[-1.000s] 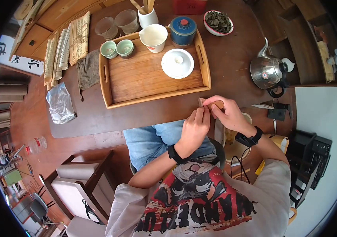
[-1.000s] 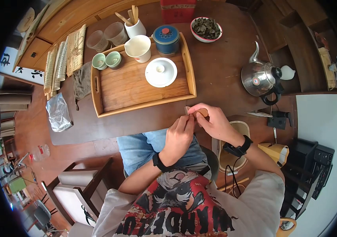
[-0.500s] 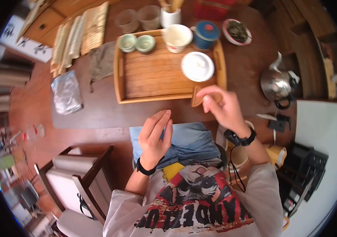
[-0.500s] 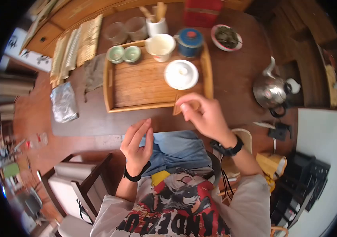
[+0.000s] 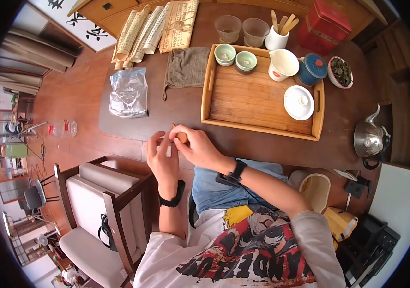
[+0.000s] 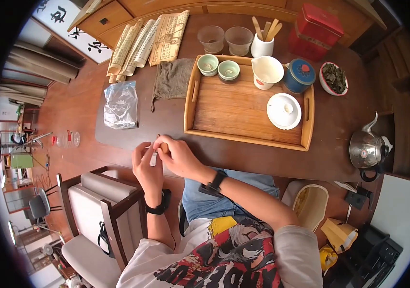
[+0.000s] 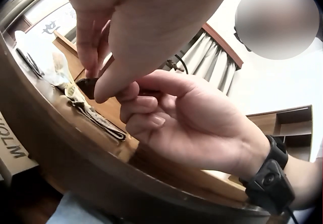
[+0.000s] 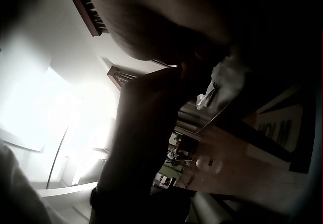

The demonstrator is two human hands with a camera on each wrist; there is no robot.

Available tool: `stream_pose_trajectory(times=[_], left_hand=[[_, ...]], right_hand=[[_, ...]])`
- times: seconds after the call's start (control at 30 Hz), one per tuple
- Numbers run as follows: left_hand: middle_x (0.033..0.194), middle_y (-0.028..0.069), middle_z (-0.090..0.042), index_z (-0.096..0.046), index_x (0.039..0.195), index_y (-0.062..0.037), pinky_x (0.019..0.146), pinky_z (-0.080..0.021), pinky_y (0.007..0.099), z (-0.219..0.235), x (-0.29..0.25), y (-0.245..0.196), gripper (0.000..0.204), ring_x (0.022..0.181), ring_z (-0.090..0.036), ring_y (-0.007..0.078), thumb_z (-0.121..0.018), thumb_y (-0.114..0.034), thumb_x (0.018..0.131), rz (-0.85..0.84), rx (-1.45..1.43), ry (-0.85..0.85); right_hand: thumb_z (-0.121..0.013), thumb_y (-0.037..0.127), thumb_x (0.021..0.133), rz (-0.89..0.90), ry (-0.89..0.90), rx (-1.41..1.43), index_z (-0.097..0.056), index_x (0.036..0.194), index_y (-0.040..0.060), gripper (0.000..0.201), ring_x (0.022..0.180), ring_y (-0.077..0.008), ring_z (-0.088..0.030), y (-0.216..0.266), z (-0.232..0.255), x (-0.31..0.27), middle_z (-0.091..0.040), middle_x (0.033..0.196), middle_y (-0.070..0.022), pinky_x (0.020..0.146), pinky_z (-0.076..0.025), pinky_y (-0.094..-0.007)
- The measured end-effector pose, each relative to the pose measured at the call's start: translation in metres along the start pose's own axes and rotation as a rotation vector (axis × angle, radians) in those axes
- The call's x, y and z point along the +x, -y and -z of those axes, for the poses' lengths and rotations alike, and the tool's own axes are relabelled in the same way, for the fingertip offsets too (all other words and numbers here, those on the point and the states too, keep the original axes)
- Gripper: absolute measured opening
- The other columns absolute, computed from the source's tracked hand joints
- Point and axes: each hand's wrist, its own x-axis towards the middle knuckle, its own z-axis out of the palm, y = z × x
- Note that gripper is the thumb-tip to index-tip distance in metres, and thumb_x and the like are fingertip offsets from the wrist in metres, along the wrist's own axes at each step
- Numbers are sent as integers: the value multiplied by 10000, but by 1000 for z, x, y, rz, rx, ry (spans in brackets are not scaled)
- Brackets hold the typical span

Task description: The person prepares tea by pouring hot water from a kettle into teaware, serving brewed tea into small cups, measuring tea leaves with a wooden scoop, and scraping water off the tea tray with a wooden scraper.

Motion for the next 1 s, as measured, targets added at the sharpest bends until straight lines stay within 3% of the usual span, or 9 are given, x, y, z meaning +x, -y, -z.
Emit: stream_pose_trajectory(times=[0.1,0.23,0.37,0.4,0.6,0.73,0.93,0.97,1.0], left_hand=[[1147,107,-742,-811,1143,-22,846,-608,425,-13,4,18,322,994,-737,328,-818,60,832,44,-90,-12],[1124,123,-779,-813,1097,15,804,-615,408,-16,6,21,236,926,-770,319,-796,59,866,61,-149,44],[1133,133,-798,-819,1056,33,824,-620,407,-20,0,3,189,951,-789,326,-785,64,873,30,-140,79],[1131,133,-796,-818,1063,31,826,-621,409,-21,-3,-3,193,948,-787,330,-784,64,875,13,-154,88],[1138,155,-749,-779,1056,12,830,-611,463,-40,-20,-68,158,973,-745,382,-794,35,900,-128,-279,202],[1112,158,-722,-744,1028,27,846,-609,475,-54,-32,-123,112,971,-727,384,-773,20,920,-215,-350,279],[1171,203,-703,-711,1029,61,851,-622,477,-86,-56,-193,130,1008,-727,395,-728,23,905,-358,-474,370],[1176,210,-676,-695,1044,70,844,-630,471,-92,-60,-203,184,1012,-724,399,-707,47,862,-397,-487,398],[1176,210,-676,-695,1044,70,844,-630,471,-96,-63,-214,184,1012,-724,399,-707,47,862,-403,-496,403]], right_hand=[[-633,13,1061,-88,-12,50,-655,1160,5,103,647,-165,-618,-5,-11,15,-672,740,-110,621,-497,-363],[-628,-14,1041,-101,-9,-14,-634,1138,-3,98,660,-296,-654,-7,-10,12,-664,762,-158,666,-542,-414],[-647,-7,1038,-89,-51,-52,-652,1158,4,121,735,-297,-714,1,9,-5,-702,818,-165,725,-570,-387],[-635,1,1031,-90,-54,-50,-639,1133,-27,105,769,-380,-739,13,20,-9,-703,806,-208,699,-566,-448],[-638,17,1070,-153,-107,-149,-691,1162,-6,108,724,-211,-702,28,88,-58,-739,844,-159,710,-565,-376],[-659,15,1060,-284,-152,-158,-707,1189,10,138,852,-197,-713,56,140,-97,-760,981,-150,815,-583,-358],[-627,-2,1083,-404,-187,-193,-706,1198,7,140,838,-130,-696,96,215,-148,-768,998,-87,774,-577,-312],[-598,19,1118,-397,-175,-204,-693,1218,4,139,807,-86,-624,101,227,-156,-677,914,-28,736,-533,-274],[-609,-16,1090,-436,-191,-205,-703,1197,-4,143,808,-104,-659,107,238,-163,-727,966,-50,740,-563,-300]])
